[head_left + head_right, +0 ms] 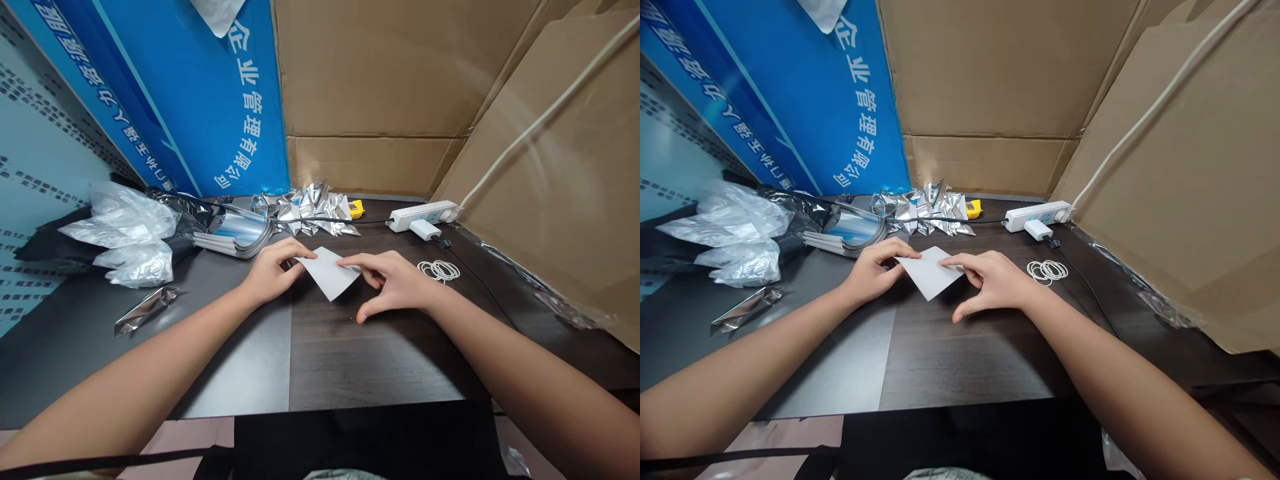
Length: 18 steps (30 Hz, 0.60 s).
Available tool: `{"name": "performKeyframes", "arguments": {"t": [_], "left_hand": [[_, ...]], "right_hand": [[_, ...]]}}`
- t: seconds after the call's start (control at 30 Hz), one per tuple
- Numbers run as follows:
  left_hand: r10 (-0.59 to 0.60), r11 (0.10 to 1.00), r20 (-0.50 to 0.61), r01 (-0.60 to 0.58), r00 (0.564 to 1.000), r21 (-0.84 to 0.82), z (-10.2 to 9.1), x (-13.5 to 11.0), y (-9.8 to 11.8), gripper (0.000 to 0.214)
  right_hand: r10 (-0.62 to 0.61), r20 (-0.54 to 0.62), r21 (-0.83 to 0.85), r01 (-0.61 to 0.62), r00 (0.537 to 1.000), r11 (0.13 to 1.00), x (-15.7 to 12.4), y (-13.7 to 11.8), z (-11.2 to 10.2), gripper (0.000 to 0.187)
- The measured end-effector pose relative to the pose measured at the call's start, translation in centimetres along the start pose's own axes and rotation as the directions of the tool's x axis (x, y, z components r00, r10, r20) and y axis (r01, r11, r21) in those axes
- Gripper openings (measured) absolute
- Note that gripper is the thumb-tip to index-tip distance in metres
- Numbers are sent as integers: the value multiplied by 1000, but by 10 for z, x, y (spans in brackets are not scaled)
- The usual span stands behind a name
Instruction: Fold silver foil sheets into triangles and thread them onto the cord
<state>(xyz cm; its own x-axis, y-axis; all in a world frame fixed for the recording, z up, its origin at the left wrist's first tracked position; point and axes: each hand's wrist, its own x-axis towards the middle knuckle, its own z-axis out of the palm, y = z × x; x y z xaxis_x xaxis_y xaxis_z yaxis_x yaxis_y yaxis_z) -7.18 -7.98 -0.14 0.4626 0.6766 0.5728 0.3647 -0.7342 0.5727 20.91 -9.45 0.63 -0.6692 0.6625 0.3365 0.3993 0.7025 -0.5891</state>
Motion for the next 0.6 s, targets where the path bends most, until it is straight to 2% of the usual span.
{"name": "performKeyframes", "arguments": {"t": [0.07, 0.17, 0.23, 0.3, 0.43, 0.6], "left_hand": [[8, 1000, -25, -7, 1000, 30, 1, 0, 1, 24], [27, 997, -30, -25, 999, 69, 1, -1, 3, 22], [54, 995, -22, -52, 998, 89, 1, -2, 5, 22], [78, 992, -8, -77, 997, 101, 0, -2, 5, 23], [82, 991, 15, -83, 997, 105, -2, -3, 4, 28], [40, 998, 83, -43, 996, 42, -4, -1, 3, 23]], "right_hand": [[23, -34, -50, -25, 999, 998, -3, -4, 2, 71], [37, -169, -143, -62, 985, 988, -4, -8, 7, 47], [63, -212, -168, -99, 975, 981, -3, -9, 10, 41], [122, -208, -118, -149, 971, 982, -2, -11, 11, 38], [256, -127, 118, -242, 958, 963, 3, -11, 14, 42], [300, -160, 230, -260, 941, 938, 6, -5, 20, 34]]}}
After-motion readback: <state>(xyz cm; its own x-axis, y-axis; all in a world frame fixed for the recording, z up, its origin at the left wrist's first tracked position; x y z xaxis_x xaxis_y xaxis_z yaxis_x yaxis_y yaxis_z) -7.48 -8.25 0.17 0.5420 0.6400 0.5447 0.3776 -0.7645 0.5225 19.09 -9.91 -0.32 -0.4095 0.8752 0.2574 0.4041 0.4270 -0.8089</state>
